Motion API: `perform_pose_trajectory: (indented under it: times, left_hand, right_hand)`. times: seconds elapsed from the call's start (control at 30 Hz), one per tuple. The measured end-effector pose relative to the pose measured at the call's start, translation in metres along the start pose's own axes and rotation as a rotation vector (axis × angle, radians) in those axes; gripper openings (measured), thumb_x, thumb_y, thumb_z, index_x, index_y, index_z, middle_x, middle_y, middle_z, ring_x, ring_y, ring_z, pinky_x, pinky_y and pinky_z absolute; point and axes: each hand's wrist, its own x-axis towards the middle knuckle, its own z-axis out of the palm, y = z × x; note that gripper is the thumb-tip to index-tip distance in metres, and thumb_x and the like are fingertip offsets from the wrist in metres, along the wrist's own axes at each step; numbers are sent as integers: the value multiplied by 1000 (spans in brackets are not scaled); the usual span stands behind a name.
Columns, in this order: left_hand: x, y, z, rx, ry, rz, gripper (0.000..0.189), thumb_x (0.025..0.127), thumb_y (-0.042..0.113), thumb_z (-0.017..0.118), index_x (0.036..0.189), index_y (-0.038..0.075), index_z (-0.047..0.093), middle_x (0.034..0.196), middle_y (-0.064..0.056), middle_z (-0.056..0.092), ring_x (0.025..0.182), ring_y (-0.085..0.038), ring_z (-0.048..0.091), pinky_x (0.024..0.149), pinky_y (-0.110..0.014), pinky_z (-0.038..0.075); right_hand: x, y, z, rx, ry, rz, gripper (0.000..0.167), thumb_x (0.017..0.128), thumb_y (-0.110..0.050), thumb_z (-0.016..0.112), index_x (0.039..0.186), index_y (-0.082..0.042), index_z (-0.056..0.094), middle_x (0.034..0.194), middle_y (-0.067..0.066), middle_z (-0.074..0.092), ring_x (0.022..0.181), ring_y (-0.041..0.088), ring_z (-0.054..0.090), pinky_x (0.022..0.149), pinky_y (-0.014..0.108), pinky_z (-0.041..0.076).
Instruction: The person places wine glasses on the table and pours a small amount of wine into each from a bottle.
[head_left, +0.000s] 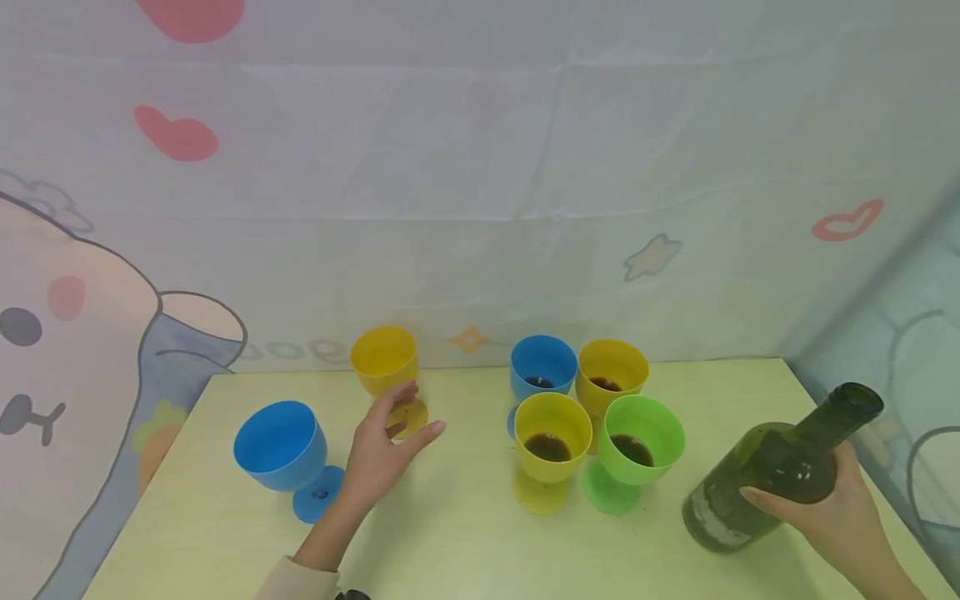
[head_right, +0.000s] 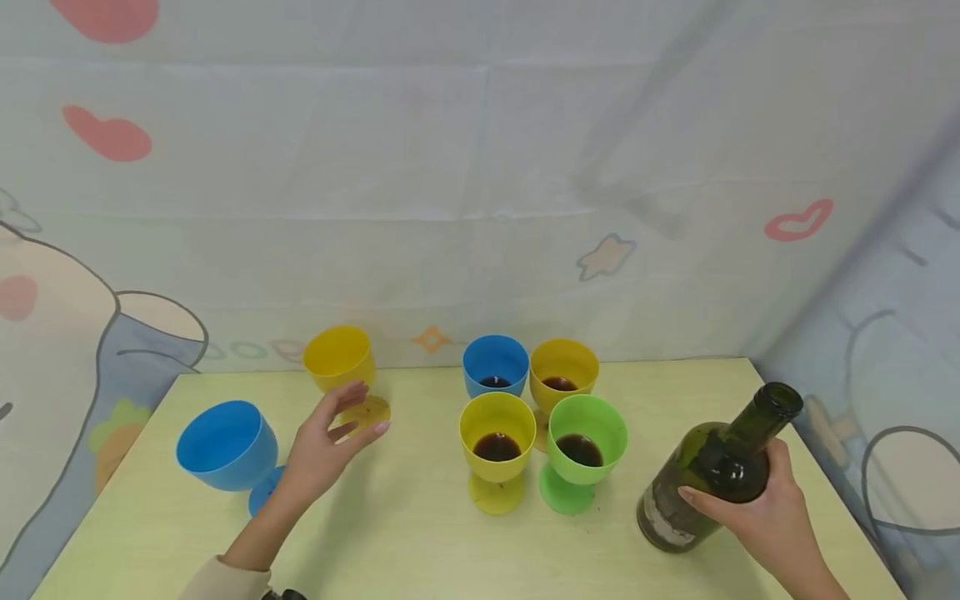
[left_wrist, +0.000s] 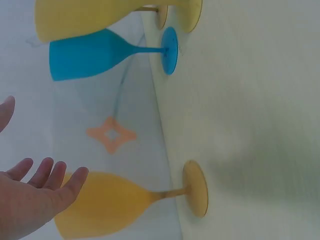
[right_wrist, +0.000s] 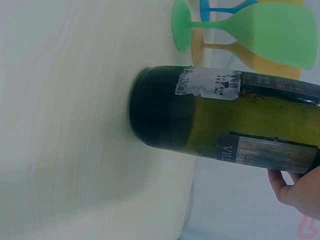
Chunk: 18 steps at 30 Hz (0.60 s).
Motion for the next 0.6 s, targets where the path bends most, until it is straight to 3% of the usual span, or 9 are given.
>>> perform_pose_trajectory:
  times: [0.1, 0.27, 0.43, 0.6]
  left_hand:
    - [1, 1, -11, 11, 35, 21, 60, 80, 19, 72, 130, 2, 43, 128, -14, 49, 118, -26, 44, 94, -42, 40]
    - [2, 6, -28, 27, 98, 54, 59, 79, 17, 72, 128, 1, 43, 126, -15, 48, 117, -25, 43, 95, -40, 39]
    - [6, 8, -38, 84, 164, 47, 64, 78, 19, 73, 130, 0, 41, 130, -14, 46, 120, -25, 40, 98, -39, 36]
    - [11, 5, -44, 188, 143, 16, 75, 79, 25, 72, 137, -1, 32, 139, -16, 34, 127, -29, 31, 102, -43, 29]
  right_hand:
    - [0, 1, 0, 2, 5, -8, 94, 71, -17, 79, 138, -24, 13, 122, 16, 31, 94, -9, 29, 80, 59, 31]
    - [0, 2, -1, 12, 1, -33, 95, 71, -15, 79, 138, -27, 13, 119, 8, 32, 93, -13, 29, 80, 58, 30]
    - [0, 3, -1, 17, -12, -27, 96, 72, -15, 78, 139, -25, 11, 120, 13, 32, 93, -13, 27, 79, 62, 30]
    - [0, 3, 0, 20, -13, -23, 94, 72, -15, 78, 138, -22, 11, 121, 14, 31, 93, -13, 28, 79, 62, 31]
